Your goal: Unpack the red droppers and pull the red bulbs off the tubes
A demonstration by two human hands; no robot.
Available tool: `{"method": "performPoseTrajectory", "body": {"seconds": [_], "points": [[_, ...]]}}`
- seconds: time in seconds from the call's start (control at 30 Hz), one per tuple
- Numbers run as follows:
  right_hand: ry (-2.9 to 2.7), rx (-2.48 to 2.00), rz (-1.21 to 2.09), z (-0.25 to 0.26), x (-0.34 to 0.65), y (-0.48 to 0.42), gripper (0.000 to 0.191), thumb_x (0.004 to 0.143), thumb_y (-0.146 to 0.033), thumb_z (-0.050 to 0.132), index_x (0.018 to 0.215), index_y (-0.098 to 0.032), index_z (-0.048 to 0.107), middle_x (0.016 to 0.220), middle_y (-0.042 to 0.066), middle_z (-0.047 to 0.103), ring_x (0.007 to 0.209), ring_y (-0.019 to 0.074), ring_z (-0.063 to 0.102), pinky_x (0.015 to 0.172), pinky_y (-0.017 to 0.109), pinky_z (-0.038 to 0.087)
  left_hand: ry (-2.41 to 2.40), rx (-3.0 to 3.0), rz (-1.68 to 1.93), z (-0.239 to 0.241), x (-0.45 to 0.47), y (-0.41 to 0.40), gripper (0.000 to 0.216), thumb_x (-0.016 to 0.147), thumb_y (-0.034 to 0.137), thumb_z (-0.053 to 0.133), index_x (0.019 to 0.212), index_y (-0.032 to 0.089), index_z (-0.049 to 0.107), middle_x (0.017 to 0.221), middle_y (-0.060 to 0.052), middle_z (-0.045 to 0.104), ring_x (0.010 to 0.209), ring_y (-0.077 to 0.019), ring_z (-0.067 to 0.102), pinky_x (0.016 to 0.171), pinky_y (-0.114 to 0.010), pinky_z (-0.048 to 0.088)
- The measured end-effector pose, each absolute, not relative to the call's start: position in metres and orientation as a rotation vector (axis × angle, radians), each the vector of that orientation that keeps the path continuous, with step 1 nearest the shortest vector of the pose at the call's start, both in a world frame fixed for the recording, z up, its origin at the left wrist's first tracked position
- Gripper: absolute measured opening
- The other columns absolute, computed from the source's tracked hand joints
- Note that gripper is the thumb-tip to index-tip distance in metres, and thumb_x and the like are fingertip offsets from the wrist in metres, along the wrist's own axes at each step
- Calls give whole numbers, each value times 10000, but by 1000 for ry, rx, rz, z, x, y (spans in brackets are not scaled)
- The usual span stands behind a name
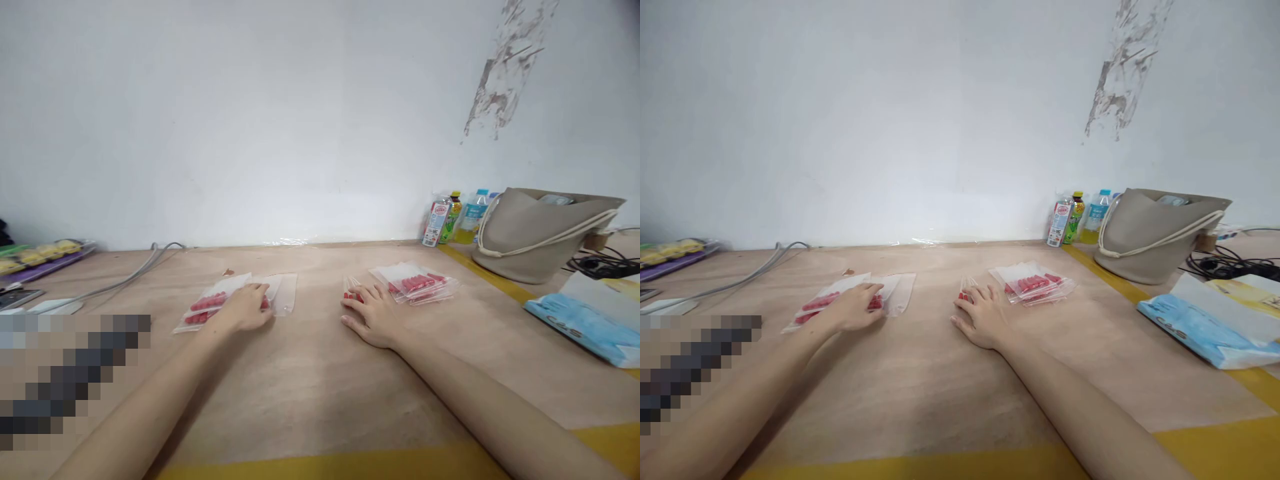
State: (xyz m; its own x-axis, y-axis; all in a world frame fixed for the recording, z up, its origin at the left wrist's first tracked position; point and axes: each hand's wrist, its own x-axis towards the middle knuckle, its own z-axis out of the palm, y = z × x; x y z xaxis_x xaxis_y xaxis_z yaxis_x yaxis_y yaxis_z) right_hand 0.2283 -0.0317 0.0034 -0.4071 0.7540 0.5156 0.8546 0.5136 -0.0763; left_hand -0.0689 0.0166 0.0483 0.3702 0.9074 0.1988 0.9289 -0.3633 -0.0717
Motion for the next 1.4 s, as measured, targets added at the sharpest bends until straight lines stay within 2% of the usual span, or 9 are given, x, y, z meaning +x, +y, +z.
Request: {"method": "performPoseTrajectory", "body": {"seconds": [0.17, 0.27, 0.5, 0.63, 0.8, 0.97, 1.2, 1.3, 1.4], "points": [[-2273, -1353, -239, 5, 228, -32, 397, 820, -496, 409, 1081, -247, 574, 1188, 96, 500, 1107, 250, 413, 961, 490, 203, -1630, -2583, -215, 44, -93, 10, 204, 757, 278, 428, 849, 197, 590, 969, -70, 604, 945, -240, 544, 832, -342, 387], [-2269, -1360, -226, 7, 227, -34, 390, 820, -490, 414, 1072, -239, 576, 1187, 95, 502, 1096, 242, 424, 967, 483, 198, -1689, -2456, -472, 42, -89, 16, 296, 843, 318, 324, 787, 203, 590, 893, -63, 620, 875, -228, 571, 786, -336, 406], [-2267, -1347, -206, 7, 227, -34, 397, 822, -496, 409, 1076, -237, 571, 1189, 92, 499, 1093, 231, 429, 974, 478, 186, -1751, -2034, -1317, 54, -54, 54, 379, 895, 232, 185, 969, 168, 552, 916, -48, 635, 748, -143, 606, 718, -268, 460], [-2263, -1352, -198, 7, 227, -34, 391, 818, -489, 423, 1072, -234, 575, 1177, 94, 506, 1095, 237, 425, 972, 470, 187, -1499, -2267, -904, 48, -6, 49, 343, 854, 114, 291, 1120, 187, 496, 1193, -84, 534, 1081, -211, 508, 893, -331, 404], [-2256, -1329, -226, 4, 227, -33, 375, 815, -472, 439, 1081, -237, 562, 1163, 86, 508, 1081, 231, 426, 959, 454, 198, -1141, -2674, -475, 25, 36, 22, 296, 868, 156, 343, 1125, 171, 490, 1253, -117, 477, 1056, -226, 530, 863, -348, 436], [-2231, -1292, -250, 3, 226, -33, 315, 800, -447, 472, 973, -202, 568, 1087, 83, 539, 1036, 224, 445, 942, 431, 210, -1001, -2916, -495, 27, 11, 13, 549, 849, 482, 377, 1306, 184, 319, 1334, -93, 394, 1223, -219, 368, 1010, -348, 314], [-2187, -1312, -338, 6, 214, -29, 257, 755, -366, 545, 928, -176, 538, 931, 74, 575, 922, 220, 476, 872, 372, 268, -1737, -2681, -488, 17, -41, 27, 612, 851, 551, 271, 1298, 141, 355, 1330, -139, 398, 1232, -300, 348, 993, -458, 276], [-2240, -1264, -464, 4, 207, -23, 246, 771, -293, 528, 992, -186, 548, 977, 83, 574, 946, 222, 468, 880, 384, 249, -1770, -2584, -569, 12, -45, 27, 604, 869, 519, 240, 1264, 86, 389, 1292, -195, 420, 1219, -347, 341, 967, -523, 268], [-2265, -1189, -551, 1, 201, -17, 153, 789, -192, 491, 900, -208, 596, 912, 62, 595, 895, 197, 472, 860, 385, 240, -1653, -2574, -666, 14, -37, 20, 486, 891, 428, 262, 1219, 113, 434, 1299, -157, 410, 1240, -287, 313, 1010, -463, 256]]}}
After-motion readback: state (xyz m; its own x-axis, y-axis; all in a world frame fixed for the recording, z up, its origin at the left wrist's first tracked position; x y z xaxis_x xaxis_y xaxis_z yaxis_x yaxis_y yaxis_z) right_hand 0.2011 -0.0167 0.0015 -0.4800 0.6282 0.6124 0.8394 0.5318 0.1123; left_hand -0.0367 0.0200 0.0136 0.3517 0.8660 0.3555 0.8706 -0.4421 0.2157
